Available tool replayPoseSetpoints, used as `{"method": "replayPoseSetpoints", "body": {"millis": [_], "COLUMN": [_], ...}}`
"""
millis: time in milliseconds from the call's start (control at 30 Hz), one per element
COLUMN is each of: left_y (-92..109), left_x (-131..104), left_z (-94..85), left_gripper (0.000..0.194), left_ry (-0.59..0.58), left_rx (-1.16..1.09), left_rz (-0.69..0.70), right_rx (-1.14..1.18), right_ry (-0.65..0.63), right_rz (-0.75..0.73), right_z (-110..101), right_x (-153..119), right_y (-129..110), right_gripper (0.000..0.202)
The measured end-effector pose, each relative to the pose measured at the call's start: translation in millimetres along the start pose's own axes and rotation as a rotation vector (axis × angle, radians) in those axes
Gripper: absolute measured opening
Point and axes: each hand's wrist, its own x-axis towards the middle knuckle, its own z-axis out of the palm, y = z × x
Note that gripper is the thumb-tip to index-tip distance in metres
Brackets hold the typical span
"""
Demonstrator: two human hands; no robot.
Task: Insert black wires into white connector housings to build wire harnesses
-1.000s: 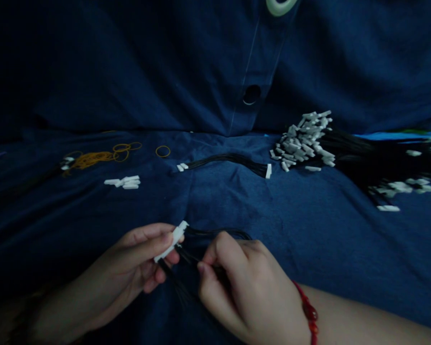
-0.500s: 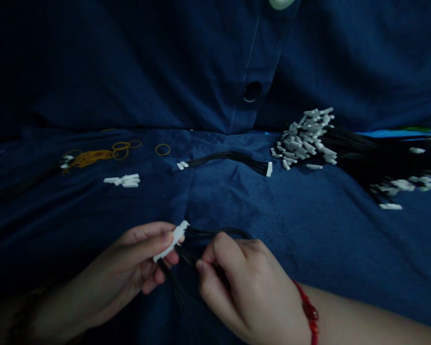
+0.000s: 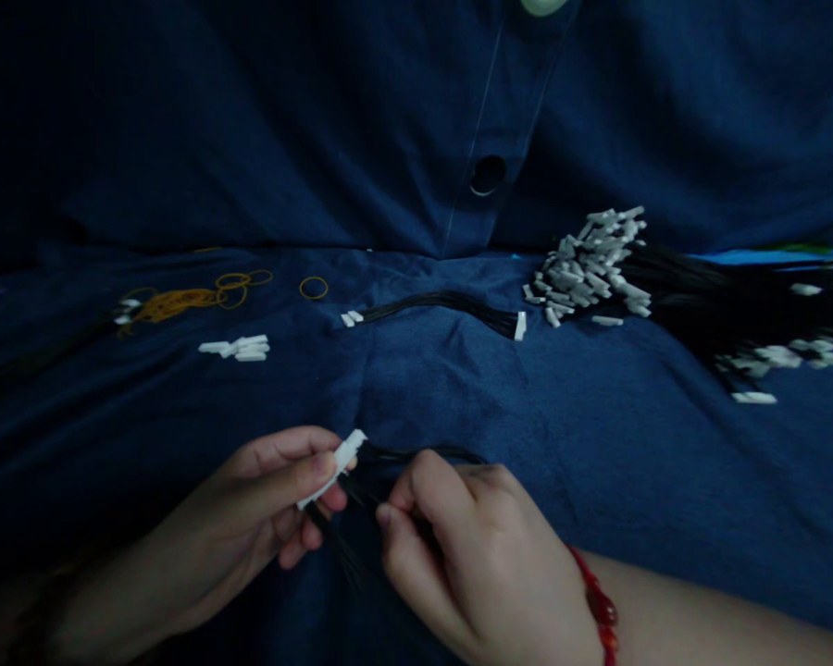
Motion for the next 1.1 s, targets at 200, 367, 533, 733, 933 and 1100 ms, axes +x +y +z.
{"method": "replayPoseSetpoints", "body": {"millis": [200,367,533,733,933,1100], "left_y": [-3,-7,-8,-8,-6,-4], "left_x": [2,2,2,4,3,3], "left_z": [1.1,1.1,1.8,3.1,3.9,0.8], "left_gripper": [0.012,0.012,0.015,0.015,0.017,0.019], "left_ry": [0.009,0.017,0.011,-0.01,0.022,0.091], "left_rx": [0.118,0.183,0.212,0.23,0.226,0.169], "left_rz": [0.038,0.061,0.063,0.072,0.101,0.135], "right_rx": [-0.019,0.002,-0.038,-0.045,-0.156,-0.452], "right_ry": [-0.046,-0.059,-0.045,-0.023,-0.009,0.118], "right_rz": [0.041,0.02,-0.091,-0.118,-0.106,-0.251], "right_z": [3,5,8,10,5,-6], "right_x": [1,6,8,7,9,1], "right_y": [0,0,2,4,0,-11], "right_gripper": [0.006,0.009,0.011,0.011,0.012,0.019]}}
